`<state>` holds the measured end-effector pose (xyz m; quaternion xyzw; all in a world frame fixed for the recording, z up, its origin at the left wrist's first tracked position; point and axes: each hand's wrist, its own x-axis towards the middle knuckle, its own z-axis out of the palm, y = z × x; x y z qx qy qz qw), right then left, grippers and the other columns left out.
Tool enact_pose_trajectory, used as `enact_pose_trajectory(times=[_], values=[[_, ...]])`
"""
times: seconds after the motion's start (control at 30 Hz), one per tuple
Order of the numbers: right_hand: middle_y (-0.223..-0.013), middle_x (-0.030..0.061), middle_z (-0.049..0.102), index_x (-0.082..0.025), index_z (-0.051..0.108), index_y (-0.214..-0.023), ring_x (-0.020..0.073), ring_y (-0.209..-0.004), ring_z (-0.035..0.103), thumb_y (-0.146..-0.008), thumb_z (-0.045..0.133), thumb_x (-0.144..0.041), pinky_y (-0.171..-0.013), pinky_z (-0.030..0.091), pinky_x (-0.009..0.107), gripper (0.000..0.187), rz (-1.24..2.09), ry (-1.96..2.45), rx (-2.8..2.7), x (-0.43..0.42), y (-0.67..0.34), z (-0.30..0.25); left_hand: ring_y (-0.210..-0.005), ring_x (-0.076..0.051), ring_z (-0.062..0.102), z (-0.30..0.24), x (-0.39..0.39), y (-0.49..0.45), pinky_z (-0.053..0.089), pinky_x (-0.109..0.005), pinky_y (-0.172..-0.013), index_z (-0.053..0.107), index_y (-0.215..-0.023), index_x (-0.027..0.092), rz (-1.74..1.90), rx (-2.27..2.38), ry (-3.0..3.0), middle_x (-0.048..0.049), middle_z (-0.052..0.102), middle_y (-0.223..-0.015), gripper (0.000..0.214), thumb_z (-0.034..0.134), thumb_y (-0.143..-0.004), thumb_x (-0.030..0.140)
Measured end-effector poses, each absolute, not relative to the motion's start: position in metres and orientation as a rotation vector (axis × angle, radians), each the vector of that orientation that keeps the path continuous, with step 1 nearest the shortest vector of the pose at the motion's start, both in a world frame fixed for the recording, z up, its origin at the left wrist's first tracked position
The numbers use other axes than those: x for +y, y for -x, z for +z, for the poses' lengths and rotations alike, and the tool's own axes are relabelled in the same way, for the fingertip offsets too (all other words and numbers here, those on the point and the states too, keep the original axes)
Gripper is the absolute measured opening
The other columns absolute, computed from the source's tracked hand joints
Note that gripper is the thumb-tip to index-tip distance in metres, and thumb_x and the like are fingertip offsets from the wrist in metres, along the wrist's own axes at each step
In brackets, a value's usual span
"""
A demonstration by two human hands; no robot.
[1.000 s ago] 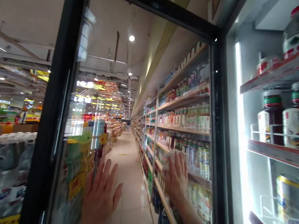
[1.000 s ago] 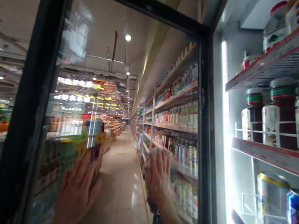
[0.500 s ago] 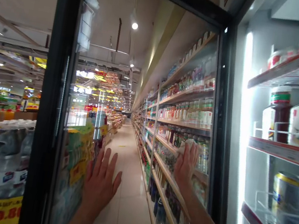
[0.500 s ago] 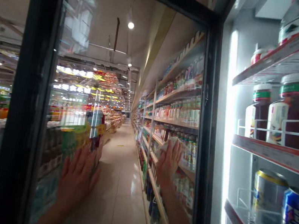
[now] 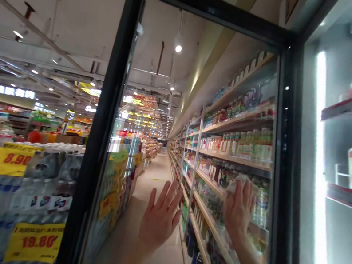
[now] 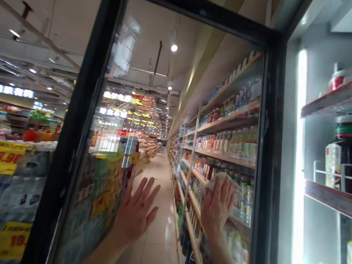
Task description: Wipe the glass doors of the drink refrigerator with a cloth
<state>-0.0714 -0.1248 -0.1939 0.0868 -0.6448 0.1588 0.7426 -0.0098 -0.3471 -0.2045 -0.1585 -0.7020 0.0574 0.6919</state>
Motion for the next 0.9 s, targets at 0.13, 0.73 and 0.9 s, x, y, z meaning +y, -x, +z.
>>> enact_pose_trajectory(times=[0.13,0.73,0.9], values=[[-0.151,0.0111,0.025,-0.023,0.021,-0.146,0.0295,-0.140,0.021,-0.090,0.037,-0.023,-0.108,0.028,0.056,0.058,0.275,-0.367,-1.441,-0.137,0.065,-0.194,-0.139,-0.017,0.022,-0.206,-0.349,0.008,0.007,-0.040,-0.116,0.039,-0.137,0.023,0.104,-1.569,0.365,-0.0050,0.045,-0.139,0.053,0.047,-0.087,0.038],[-0.150,0.0135,0.027,-0.021,0.023,-0.145,0.0295,-0.139,0.023,-0.091,0.035,-0.023,-0.107,0.026,0.059,0.055,0.423,-0.206,-1.375,-0.123,0.070,-0.202,-0.140,-0.016,0.017,-0.204,-0.348,0.007,0.006,-0.040,-0.116,0.041,-0.135,0.022,0.074,-1.587,0.389,-0.0056,0.042,-0.141,0.051,0.048,-0.087,0.036],[-0.151,0.0077,0.027,-0.027,0.025,-0.144,0.0286,-0.139,0.023,-0.088,0.040,-0.021,-0.109,0.027,0.055,0.059,0.168,-0.570,-1.496,-0.129,0.071,-0.213,-0.141,-0.017,0.015,-0.201,-0.348,0.006,0.007,-0.040,-0.116,0.043,-0.134,0.019,0.080,-1.562,0.407,-0.0081,0.044,-0.139,0.049,0.047,-0.088,0.035]])
